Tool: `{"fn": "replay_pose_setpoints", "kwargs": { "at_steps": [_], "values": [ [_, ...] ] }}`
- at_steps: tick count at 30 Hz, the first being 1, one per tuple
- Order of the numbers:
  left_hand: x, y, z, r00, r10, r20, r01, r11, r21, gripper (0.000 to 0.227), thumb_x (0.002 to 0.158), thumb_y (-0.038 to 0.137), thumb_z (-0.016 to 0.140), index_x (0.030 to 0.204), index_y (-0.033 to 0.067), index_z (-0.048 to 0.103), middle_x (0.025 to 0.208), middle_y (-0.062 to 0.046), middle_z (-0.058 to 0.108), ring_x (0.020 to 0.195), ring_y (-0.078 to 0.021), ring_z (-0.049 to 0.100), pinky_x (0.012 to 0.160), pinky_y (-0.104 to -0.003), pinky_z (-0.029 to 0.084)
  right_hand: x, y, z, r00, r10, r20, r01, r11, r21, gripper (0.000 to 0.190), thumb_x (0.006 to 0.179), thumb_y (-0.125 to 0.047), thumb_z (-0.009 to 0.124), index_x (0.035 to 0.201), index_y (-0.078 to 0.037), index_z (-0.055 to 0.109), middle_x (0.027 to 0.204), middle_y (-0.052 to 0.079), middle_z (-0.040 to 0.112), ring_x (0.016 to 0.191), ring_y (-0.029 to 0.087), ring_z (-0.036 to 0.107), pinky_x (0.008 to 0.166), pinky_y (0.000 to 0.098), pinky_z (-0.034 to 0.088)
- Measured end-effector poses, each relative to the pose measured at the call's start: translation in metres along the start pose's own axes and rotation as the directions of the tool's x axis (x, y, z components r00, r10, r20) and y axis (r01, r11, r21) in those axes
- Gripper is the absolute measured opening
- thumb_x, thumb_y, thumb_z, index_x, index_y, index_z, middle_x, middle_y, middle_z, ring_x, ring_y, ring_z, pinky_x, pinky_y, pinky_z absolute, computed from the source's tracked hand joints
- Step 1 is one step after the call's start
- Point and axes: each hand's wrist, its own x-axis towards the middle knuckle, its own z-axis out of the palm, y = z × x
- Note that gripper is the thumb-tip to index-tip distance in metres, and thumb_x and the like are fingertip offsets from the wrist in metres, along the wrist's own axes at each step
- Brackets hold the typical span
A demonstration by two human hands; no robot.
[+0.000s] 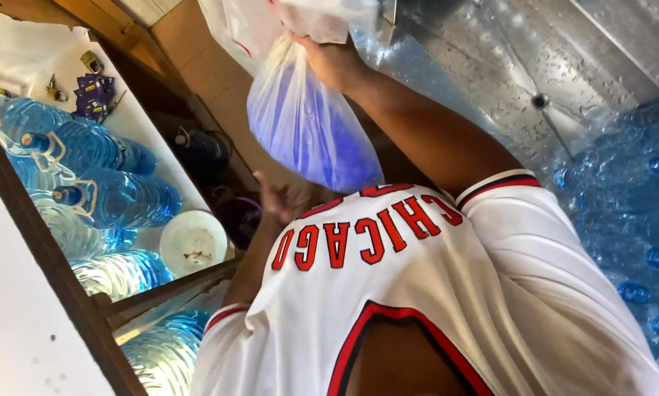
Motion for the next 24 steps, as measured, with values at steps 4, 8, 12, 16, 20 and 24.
{"fn": "replay_pose_setpoints", "kwargs": {
  "at_steps": [4, 8, 12, 16, 20, 24],
  "values": [
    [0.047, 0.005, 0.07, 0.746, 0.166, 0.645, -0.105, 0.986, -0.131, 0.131, 0.075, 0.091, 0.053, 0.171, 0.0061, 0.027, 0.105, -0.02, 0.046, 0.086, -0.0371, 0.055, 0.075, -0.054, 0.051, -0.033, -0.008, -0.052, 0.919, 0.285, -0.272, 0.192, 0.278, 0.941, 0.039, 0.107, -0.009, 0.07, 0.146, -0.008, 0.069, 0.149, 0.008, 0.068, 0.142, 0.026, 0.061, 0.121, 0.0373, 0.044],
    [0.024, 0.029, 0.142, 0.822, 0.188, 0.538, -0.175, 0.982, -0.074, 0.107, 0.079, 0.057, 0.081, 0.169, 0.0133, 0.044, 0.162, -0.017, 0.062, 0.148, -0.0356, 0.062, 0.123, -0.059, 0.054, -0.087, 0.112, -0.045, 0.775, 0.629, -0.071, 0.316, -0.287, 0.904, 0.018, 0.099, -0.011, 0.075, 0.114, -0.002, 0.08, 0.107, 0.014, 0.081, 0.099, 0.03, 0.08, 0.095, 0.047, 0.067],
    [0.014, 0.026, 0.175, 0.846, 0.451, 0.284, -0.377, 0.883, -0.279, 0.073, 0.076, 0.017, 0.091, 0.143, 0.0018, 0.065, 0.133, -0.022, 0.077, 0.118, -0.0384, 0.076, 0.103, -0.058, 0.067, -0.19, 0.201, -0.062, 0.827, -0.055, -0.56, 0.112, 0.991, 0.068, 0.022, 0.108, 0.023, 0.062, 0.112, 0.01, 0.08, 0.173, 0.026, 0.047, 0.159, 0.049, 0.049, 0.137, 0.0496, 0.038],
    [-0.031, 0.038, 0.206, 0.753, 0.622, 0.215, -0.658, 0.711, 0.246, 0.079, 0.081, 0.053, 0.074, 0.151, 0.0212, 0.056, 0.137, -0.01, 0.079, 0.124, -0.0305, 0.076, 0.108, -0.047, 0.059, -0.22, 0.187, -0.09, 0.784, 0.579, -0.224, 0.306, -0.047, 0.951, 0.053, 0.1, -0.002, 0.061, 0.152, -0.005, 0.058, 0.148, 0.015, 0.07, 0.145, 0.035, 0.064, 0.13, 0.0512, 0.052],
    [-0.065, 0.024, 0.262, 0.499, 0.747, 0.439, -0.849, 0.522, 0.078, 0.068, 0.099, 0.026, 0.07, 0.161, 0.01, 0.046, 0.136, -0.012, 0.075, 0.12, -0.0278, 0.075, 0.104, -0.041, 0.059, -0.236, 0.206, -0.1, 0.481, 0.876, 0.031, 0.255, -0.174, 0.951, 0.019, 0.084, -0.017, 0.073, 0.103, -0.011, 0.075, 0.112, 0.014, 0.081, 0.114, 0.035, 0.076, 0.11, 0.0441, 0.058],
    [-0.108, 0.014, 0.306, 0.235, 0.774, 0.588, -0.92, 0.372, -0.122, 0.044, 0.101, 0.022, 0.068, 0.141, 0.0086, 0.059, 0.126, -0.011, 0.077, 0.113, -0.0266, 0.075, 0.103, -0.041, 0.059, -0.253, 0.232, -0.081, 0.398, 0.906, 0.143, 0.371, -0.302, 0.878, 0.007, 0.084, -0.017, 0.076, 0.09, -0.015, 0.075, 0.088, 0.016, 0.082, 0.086, 0.038, 0.081, 0.08, 0.0495, 0.066]
  ]
}}
